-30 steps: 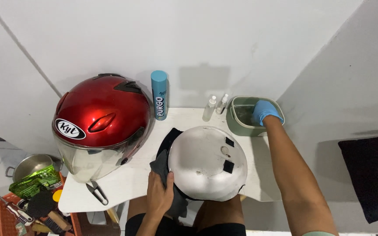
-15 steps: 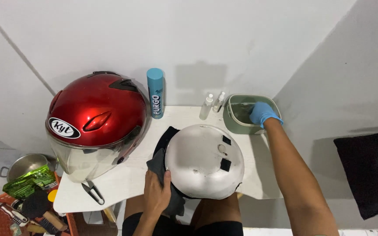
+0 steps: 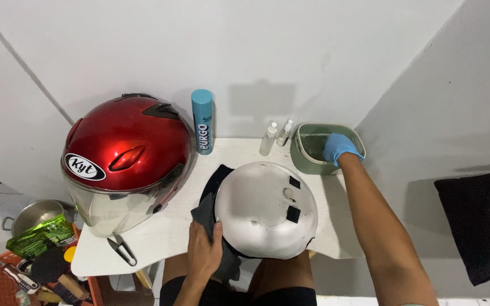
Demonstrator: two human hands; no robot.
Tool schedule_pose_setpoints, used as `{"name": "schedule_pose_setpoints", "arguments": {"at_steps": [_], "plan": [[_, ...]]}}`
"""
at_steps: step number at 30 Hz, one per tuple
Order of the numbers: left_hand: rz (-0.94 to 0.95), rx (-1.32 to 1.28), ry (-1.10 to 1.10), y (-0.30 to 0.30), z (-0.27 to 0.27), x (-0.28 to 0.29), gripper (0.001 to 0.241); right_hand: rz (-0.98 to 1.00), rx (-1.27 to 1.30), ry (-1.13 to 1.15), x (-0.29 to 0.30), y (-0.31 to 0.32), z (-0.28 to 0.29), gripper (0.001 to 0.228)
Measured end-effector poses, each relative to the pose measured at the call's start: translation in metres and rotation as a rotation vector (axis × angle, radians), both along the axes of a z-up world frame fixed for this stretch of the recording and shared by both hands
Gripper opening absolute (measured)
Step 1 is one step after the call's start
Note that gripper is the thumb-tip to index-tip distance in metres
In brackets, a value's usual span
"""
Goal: The person cleans the interior padding of a white motorcycle helmet using a pink brush and a dark cloth. They scrub the fabric, wipe away residue, and apply a liquid from a spray bottle to the helmet's inner shell.
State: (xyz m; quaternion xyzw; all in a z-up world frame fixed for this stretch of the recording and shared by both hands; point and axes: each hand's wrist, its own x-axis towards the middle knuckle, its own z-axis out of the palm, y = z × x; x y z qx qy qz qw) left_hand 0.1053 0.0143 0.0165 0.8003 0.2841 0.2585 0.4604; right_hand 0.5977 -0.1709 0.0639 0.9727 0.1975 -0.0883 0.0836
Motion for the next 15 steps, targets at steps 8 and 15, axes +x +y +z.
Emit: {"name": "schedule_pose_setpoints", "arguments": {"at_steps": [8, 15], "plan": [[0.006, -0.003, 0.009, 0.001, -0.001, 0.0, 0.072, -0.02, 0.479, -0.191, -0.11, -0.029, 0.079, 0.057], [-0.003, -0.002, 0.039, 0.003, -0.01, 0.003, 0.072, 0.197, 0.882, -0.517, -0.163, -0.07, 0.008, 0.051]]}}
